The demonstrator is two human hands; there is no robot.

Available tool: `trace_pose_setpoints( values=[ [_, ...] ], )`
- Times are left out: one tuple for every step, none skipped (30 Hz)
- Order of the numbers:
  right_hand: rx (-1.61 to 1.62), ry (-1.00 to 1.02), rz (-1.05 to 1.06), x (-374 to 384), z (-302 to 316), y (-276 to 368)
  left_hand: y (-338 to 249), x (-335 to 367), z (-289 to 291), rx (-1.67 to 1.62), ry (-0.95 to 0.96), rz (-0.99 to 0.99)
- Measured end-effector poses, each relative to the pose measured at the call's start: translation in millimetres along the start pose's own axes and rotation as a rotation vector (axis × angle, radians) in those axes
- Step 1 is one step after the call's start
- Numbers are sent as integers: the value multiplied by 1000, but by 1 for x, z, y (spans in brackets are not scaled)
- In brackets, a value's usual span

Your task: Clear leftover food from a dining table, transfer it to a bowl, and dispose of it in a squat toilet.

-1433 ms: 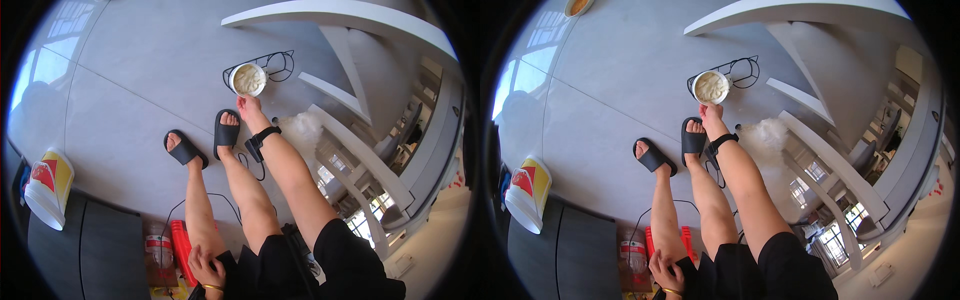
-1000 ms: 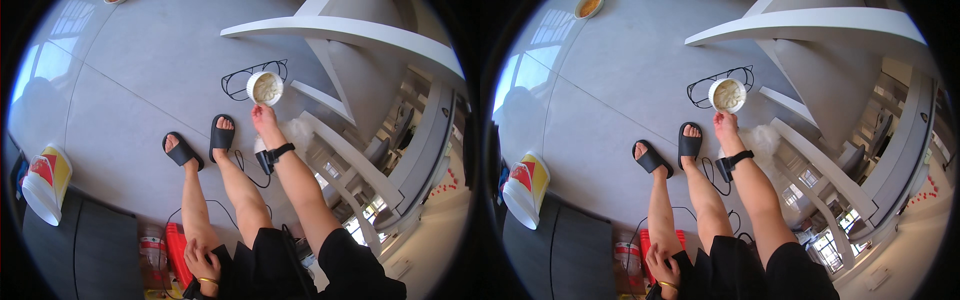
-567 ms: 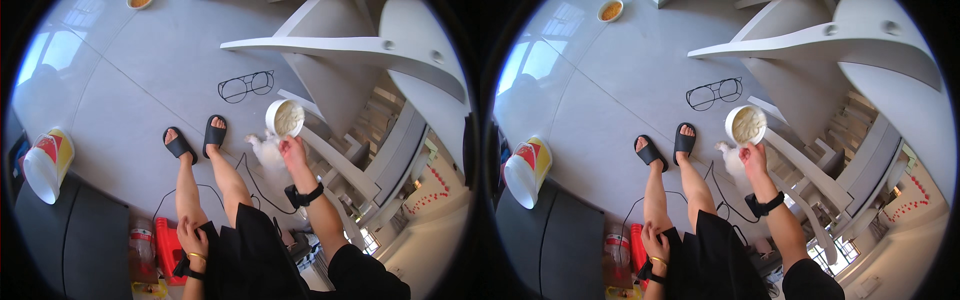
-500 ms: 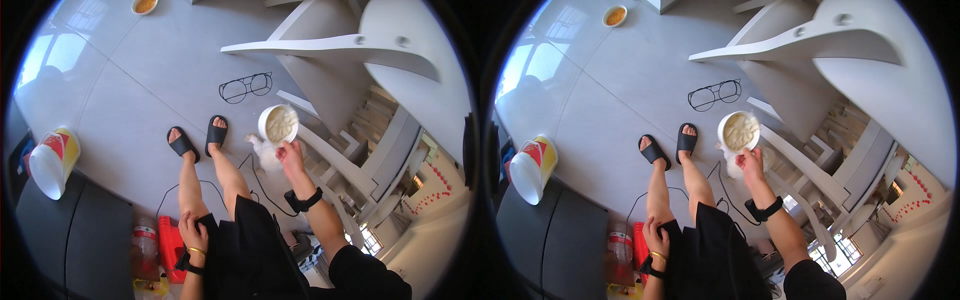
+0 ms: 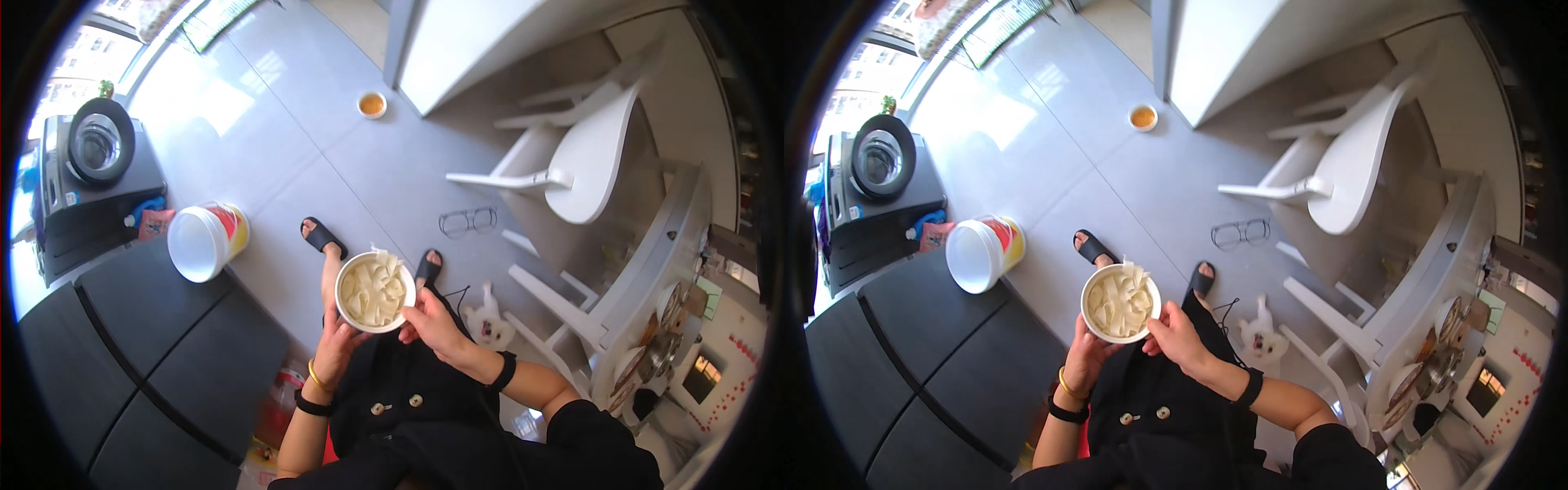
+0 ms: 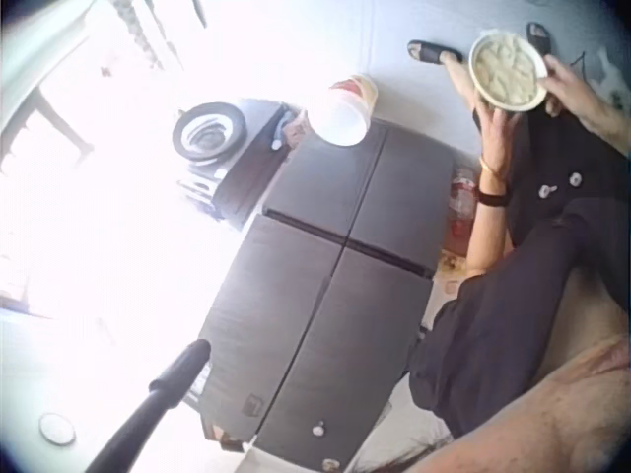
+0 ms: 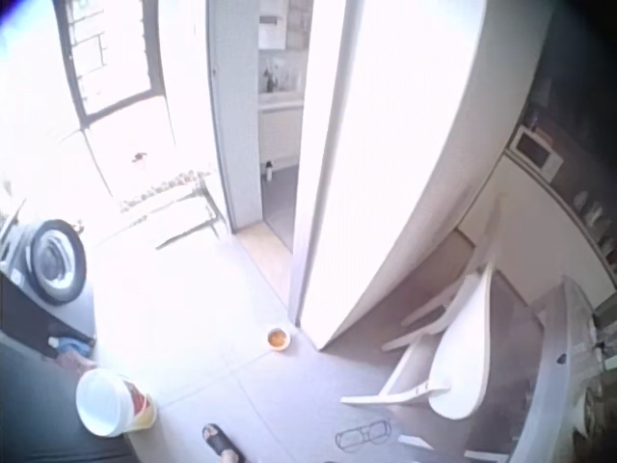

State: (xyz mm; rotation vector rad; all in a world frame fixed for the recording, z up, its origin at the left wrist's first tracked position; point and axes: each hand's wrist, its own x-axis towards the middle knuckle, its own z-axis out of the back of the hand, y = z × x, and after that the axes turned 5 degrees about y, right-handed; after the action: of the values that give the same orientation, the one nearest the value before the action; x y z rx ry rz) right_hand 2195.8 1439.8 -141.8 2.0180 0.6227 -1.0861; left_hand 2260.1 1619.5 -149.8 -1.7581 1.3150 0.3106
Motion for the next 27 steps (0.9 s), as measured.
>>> trace_pose_setpoints(
  values=[
    [-16, 2, 26, 1, -19, 16, -20, 0, 8, -88, 46, -50],
    [-41, 12, 33, 6, -40, 33, -45, 2, 13, -60, 75, -83],
    [-67, 20, 40, 12, -61, 50, -68, 4, 19, -52, 95, -110],
    [-84, 17, 71, 18, -81, 62, -90, 5, 26, -136, 132, -119],
    [-104, 18, 100, 26, -102, 77, -110, 9, 35, -224, 171, -130],
    [-80, 19, 110, 33, -124, 92, -131, 17, 56, -179, 230, -112],
    [-55, 17, 104, 34, -143, 104, -150, 19, 64, -185, 241, -131],
    [-60, 4, 108, 38, -160, 118, -172, 23, 70, -266, 324, -98],
    [-77, 7, 116, 41, -174, 132, -192, 26, 76, -345, 407, -64],
    [-58, 7, 103, 46, -190, 147, -215, 29, 80, -332, 417, -57],
    [-41, 9, 95, 55, -202, 164, -238, 38, 85, -321, 428, -76],
    [-50, 17, 115, 64, -214, 180, -260, 47, 90, -331, 454, -91],
    [-49, 28, 104, 73, -225, 196, -280, 56, 94, -340, 480, -103],
    [-41, 34, 86, 79, -232, 207, -295, 61, 97, -356, 479, -94],
    [-31, 39, 66, 86, -238, 218, -307, 69, 101, -348, 485, -96],
    [-26, 39, 75, 93, -242, 230, -316, 80, 107, -355, 494, -96],
    [-31, 49, 82, 104, -246, 245, -329, 94, 112, -356, 505, -94],
    [-33, 57, 90, 114, -249, 260, -342, 108, 115, -340, 513, -89],
    [-18, 57, 106, 122, -251, 277, -355, 124, 116, -337, 527, -98],
    [-40, 46, 121, 128, -254, 293, -368, 138, 116, -331, 541, -99],
    [-63, 36, 141, 136, -255, 311, -383, 155, 114, -307, 555, -86],
    [-40, 32, 164, 144, -256, 330, -398, 171, 111, -299, 567, -118],
    [-91, 41, 217, 150, -255, 345, -408, 187, 109, -295, 575, -143],
    [-143, 49, 273, 157, -253, 364, -424, 200, 105, -266, 541, -147],
    [-116, 40, 291, 165, -251, 382, -443, 215, 97, -241, 554, -127],
    [-125, 57, 381, 174, -248, 402, -464, 229, 85, -223, 560, -178],
    [-135, 73, 468, 183, -245, 420, -484, 245, 74, -207, 564, -229]
  ],
)
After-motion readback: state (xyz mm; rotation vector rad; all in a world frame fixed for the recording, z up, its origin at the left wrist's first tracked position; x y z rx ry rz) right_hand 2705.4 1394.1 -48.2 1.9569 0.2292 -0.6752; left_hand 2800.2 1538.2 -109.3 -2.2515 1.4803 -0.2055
